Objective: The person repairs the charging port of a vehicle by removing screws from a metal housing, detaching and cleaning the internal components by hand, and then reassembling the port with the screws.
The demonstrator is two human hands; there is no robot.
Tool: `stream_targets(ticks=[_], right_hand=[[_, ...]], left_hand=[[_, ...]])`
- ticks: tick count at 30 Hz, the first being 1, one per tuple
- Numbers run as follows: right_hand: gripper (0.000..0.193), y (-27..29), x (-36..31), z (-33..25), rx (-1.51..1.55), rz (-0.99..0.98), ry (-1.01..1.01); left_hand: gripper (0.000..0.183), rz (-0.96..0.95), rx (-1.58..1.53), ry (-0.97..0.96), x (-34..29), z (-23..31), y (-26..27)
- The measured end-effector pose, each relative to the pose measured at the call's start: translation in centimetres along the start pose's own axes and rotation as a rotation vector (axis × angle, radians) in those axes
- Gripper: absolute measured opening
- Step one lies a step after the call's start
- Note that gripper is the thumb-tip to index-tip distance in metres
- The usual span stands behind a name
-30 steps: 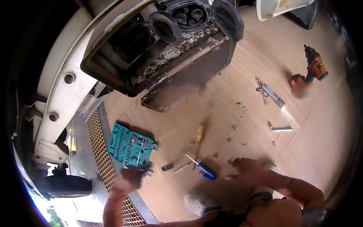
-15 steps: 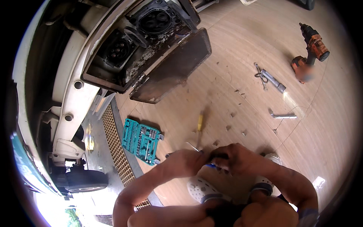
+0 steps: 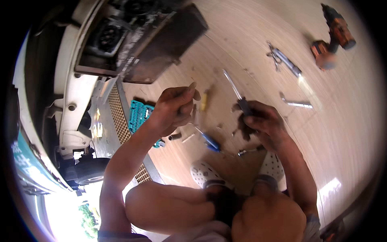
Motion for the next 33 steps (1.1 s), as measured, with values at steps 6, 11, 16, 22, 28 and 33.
stream_targets(ticks=[6, 11, 16, 22, 28, 33], right_hand=[[0.043, 3.9, 3.3, 3.6, -0.288, 0.098, -0.064], [0.024, 15.2, 3.9, 10.1, -0.549, 0.317, 0.213], [0.018, 16.1, 3.7, 12.1, -0.854, 0.512, 0.226], [0.021, 13.6, 3.5, 10.4, -1.022, 0.581, 0.200], [0.025, 10.9, 0.6, 10.6, -1.332, 0.446, 0.131], [0.051, 7.9, 1.7, 13.5, -1.887, 0.227, -0.106]], left_hand=[[0.035, 0.002, 0.098, 0.041, 6.2, -9.0, 0.0], [0.041, 0.243, 0.223, -0.046, 9.6, -17.1, 1.2], [0.043, 0.245, 0.381, 0.031, 8.3, -21.7, -0.2], [0.035, 0.186, 0.294, -0.091, 7.5, -22.8, -2.2], [0.032, 0.098, 0.239, 0.041, 5.4, -24.1, -2.9], [0.036, 0.278, -0.089, 0.189, 4.4, -23.2, -1.8]])
Point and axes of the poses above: each hand's wrist, its own x-axis towards the middle knuckle, its own y-axis out of the back of the hand, z = x × y, the point moved 1 cm from there along x, towards the middle knuckle, and after that the axes turned 10 degrees about -y, right-handed, at the moved point
